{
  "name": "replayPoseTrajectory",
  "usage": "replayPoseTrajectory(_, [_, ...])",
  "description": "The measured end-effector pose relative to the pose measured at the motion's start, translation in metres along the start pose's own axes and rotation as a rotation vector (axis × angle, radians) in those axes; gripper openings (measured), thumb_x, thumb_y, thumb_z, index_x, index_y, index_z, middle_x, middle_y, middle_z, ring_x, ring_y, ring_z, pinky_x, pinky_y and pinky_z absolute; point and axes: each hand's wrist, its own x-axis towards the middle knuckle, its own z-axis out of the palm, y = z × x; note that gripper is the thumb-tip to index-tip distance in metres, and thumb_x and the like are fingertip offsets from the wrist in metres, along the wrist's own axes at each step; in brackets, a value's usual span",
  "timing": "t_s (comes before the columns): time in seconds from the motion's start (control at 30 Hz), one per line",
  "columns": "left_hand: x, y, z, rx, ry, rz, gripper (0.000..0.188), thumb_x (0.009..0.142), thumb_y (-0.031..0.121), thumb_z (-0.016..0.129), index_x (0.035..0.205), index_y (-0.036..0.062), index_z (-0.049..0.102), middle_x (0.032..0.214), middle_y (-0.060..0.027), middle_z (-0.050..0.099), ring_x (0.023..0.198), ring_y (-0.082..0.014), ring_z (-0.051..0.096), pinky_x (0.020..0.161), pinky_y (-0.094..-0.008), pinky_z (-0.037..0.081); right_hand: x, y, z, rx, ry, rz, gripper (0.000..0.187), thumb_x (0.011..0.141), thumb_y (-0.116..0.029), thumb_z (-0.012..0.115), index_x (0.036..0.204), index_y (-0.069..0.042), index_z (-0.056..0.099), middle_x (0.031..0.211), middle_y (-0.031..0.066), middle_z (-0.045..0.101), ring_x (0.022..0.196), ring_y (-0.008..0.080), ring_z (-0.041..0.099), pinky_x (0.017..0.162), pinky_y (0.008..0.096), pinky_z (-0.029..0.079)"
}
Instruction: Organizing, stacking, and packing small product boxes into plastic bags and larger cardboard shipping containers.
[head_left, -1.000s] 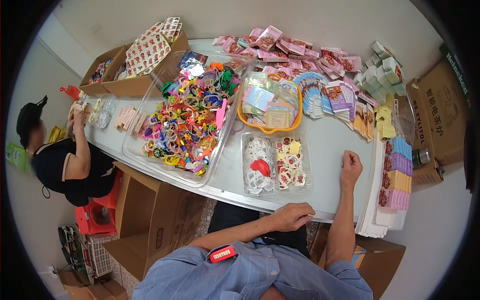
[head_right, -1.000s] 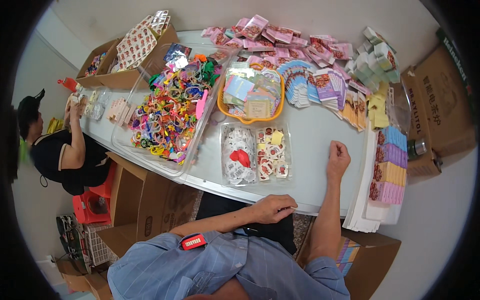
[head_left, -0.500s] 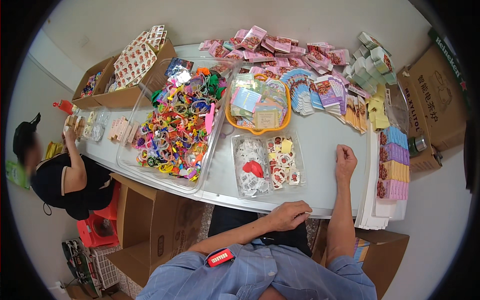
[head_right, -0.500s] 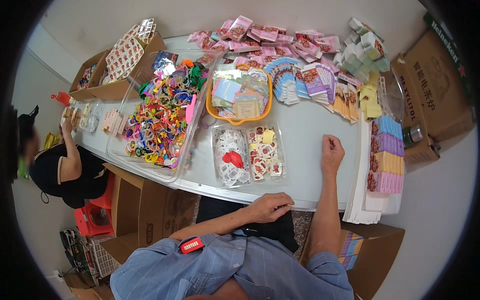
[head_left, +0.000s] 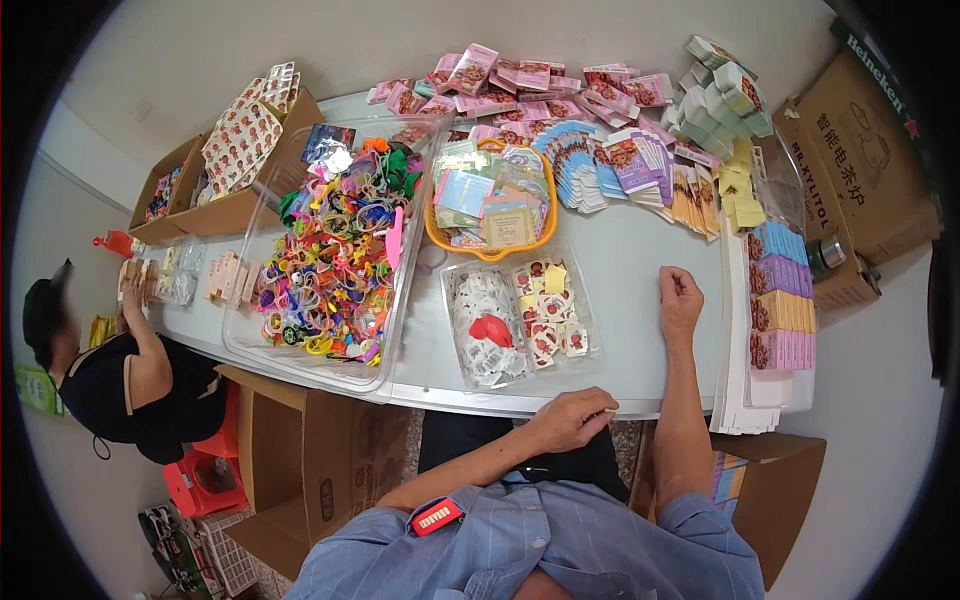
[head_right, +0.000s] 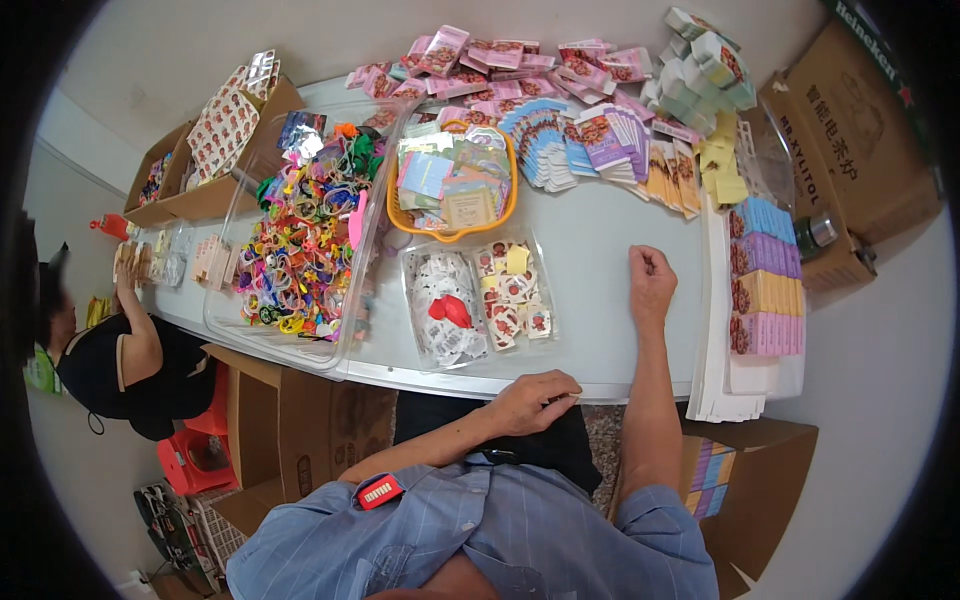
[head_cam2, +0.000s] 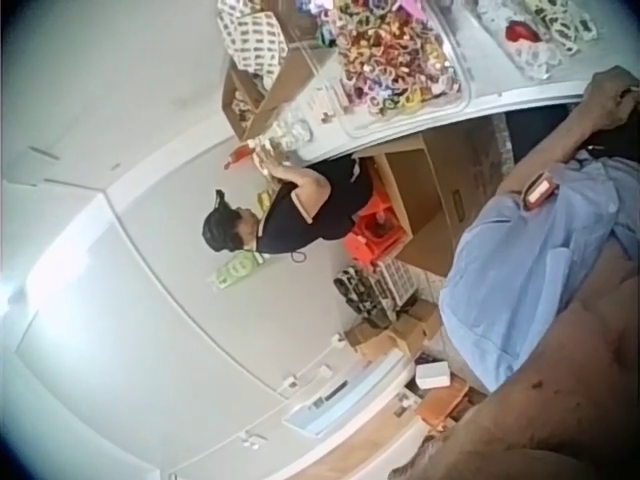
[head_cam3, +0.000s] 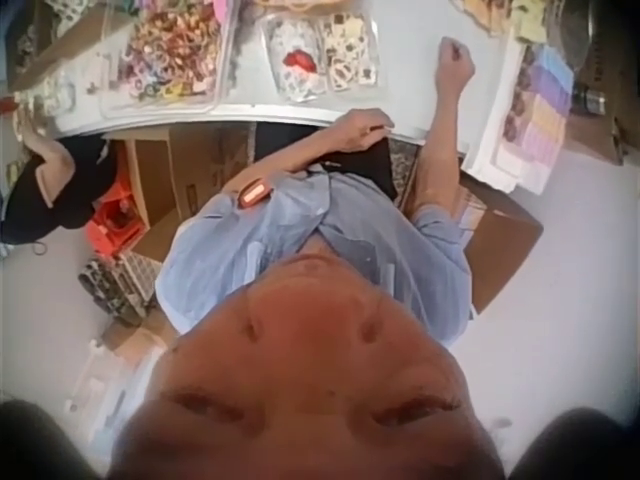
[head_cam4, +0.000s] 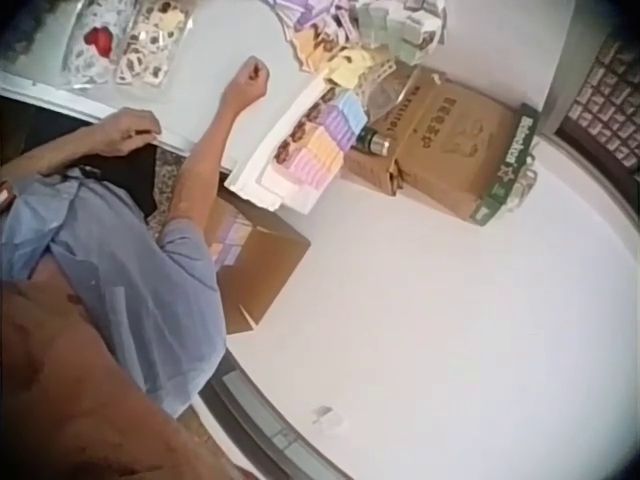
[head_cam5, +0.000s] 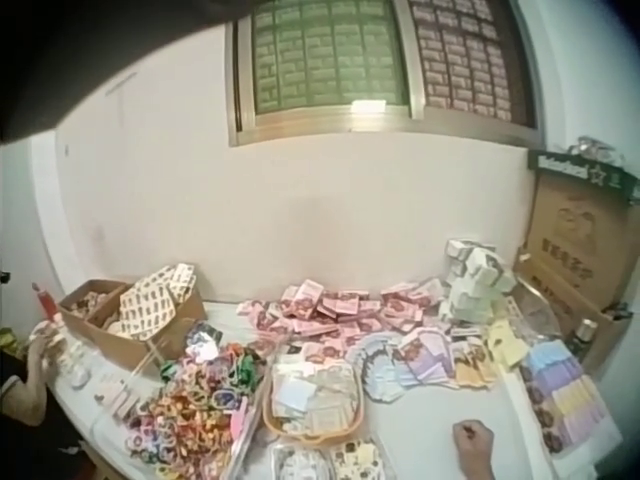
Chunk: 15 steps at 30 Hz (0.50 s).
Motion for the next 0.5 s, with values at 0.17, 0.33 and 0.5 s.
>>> replayPoseTrajectory(0.17, [0.0016,-0.0003,-0.0003,-0.009,-0.011,-0.003,0.016,0.093,0.005,0.069,0.109,0.0004,0.068,0.104,-0.0144,0.070,0.088,-0.0315,0.069,0.076,-0.0370,0.056,0.0002,-0.0022,-0.0022,-0.034,-0.001,0.008,0.016,0.096,-0.013,0.071,0.098,0.002,0.072,0.080,-0.0058,0.060,0.070,0.0030,0.048,0.064,0.0191,0.041])
replayPoseTrajectory(0.33, [0.0002,0.0009,-0.0009,0.004,-0.016,-0.017,0.016,0.094,0.006,0.068,0.109,0.0004,0.068,0.105,-0.0142,0.070,0.088,-0.0315,0.070,0.076,-0.0369,0.056,-0.0016,-0.0040,0.0012,0.009,-0.003,0.008,0.015,0.096,-0.013,0.071,0.098,0.002,0.071,0.079,-0.0062,0.059,0.069,0.0026,0.047,0.063,0.0190,0.040])
replayPoseTrajectory(0.5, [-0.0014,0.0017,-0.0021,0.001,-0.019,-0.020,0.016,0.093,0.006,0.068,0.109,0.0006,0.068,0.105,-0.0140,0.070,0.088,-0.0314,0.070,0.075,-0.0365,0.056,-0.0040,-0.0056,0.0022,0.009,-0.006,0.023,0.015,0.097,-0.013,0.071,0.098,0.002,0.072,0.080,-0.0061,0.060,0.070,0.0026,0.048,0.063,0.0191,0.040])
